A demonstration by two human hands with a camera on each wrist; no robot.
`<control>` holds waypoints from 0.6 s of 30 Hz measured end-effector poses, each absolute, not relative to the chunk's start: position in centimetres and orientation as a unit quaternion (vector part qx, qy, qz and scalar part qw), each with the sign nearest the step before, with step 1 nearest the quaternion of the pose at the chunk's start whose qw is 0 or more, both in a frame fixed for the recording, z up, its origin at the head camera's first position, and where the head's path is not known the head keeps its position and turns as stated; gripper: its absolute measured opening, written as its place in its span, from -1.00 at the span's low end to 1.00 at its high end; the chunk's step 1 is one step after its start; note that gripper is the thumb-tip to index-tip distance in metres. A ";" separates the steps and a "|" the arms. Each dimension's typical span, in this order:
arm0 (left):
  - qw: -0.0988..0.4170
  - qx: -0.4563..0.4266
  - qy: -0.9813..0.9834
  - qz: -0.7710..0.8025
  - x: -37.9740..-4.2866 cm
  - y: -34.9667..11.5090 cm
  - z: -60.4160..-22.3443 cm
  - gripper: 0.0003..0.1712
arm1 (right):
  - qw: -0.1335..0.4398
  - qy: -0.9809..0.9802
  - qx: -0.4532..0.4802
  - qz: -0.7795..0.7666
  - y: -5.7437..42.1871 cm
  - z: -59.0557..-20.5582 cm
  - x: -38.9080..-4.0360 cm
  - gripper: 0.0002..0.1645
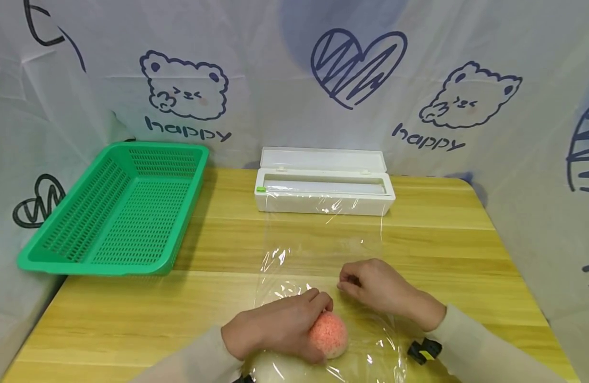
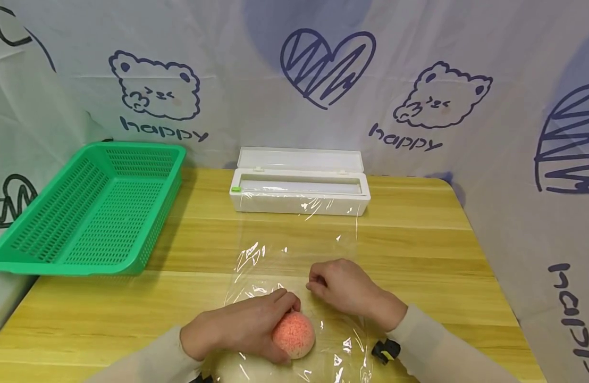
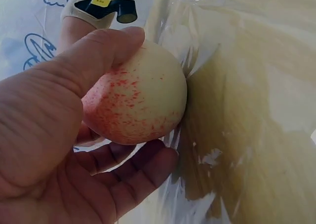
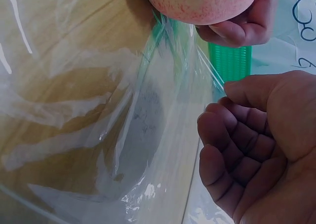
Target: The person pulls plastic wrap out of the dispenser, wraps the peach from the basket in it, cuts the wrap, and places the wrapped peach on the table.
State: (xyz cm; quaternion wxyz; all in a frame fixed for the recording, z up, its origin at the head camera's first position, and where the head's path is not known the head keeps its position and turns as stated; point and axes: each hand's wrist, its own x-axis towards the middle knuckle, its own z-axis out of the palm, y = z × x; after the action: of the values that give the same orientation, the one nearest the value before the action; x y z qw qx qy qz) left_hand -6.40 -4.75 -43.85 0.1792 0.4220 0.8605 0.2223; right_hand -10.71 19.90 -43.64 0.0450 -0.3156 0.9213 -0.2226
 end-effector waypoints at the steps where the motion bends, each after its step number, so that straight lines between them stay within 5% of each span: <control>1: 0.178 0.425 0.859 0.223 -6.4 -4.8 -43.9 -0.20 | 0.046 0.922 -0.315 -0.222 19.9 -43.6 -10.7 -0.81; 10: 0.158 0.441 0.854 0.226 -5.9 -5.0 -44.5 -0.24 | 0.068 0.917 -0.314 -0.235 20.1 -43.4 -10.0 -0.80; 18: 0.173 0.429 0.852 0.245 -5.4 -5.2 -44.8 -0.07 | 0.173 0.847 -0.372 -0.338 19.8 -42.7 -8.4 -0.79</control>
State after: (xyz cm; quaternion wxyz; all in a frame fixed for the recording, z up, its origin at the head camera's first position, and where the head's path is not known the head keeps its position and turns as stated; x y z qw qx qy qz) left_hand -5.41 -5.24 -44.84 0.1735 0.4287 0.8521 0.2452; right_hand -8.39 19.85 -42.74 0.1726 -0.3715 0.8472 -0.3382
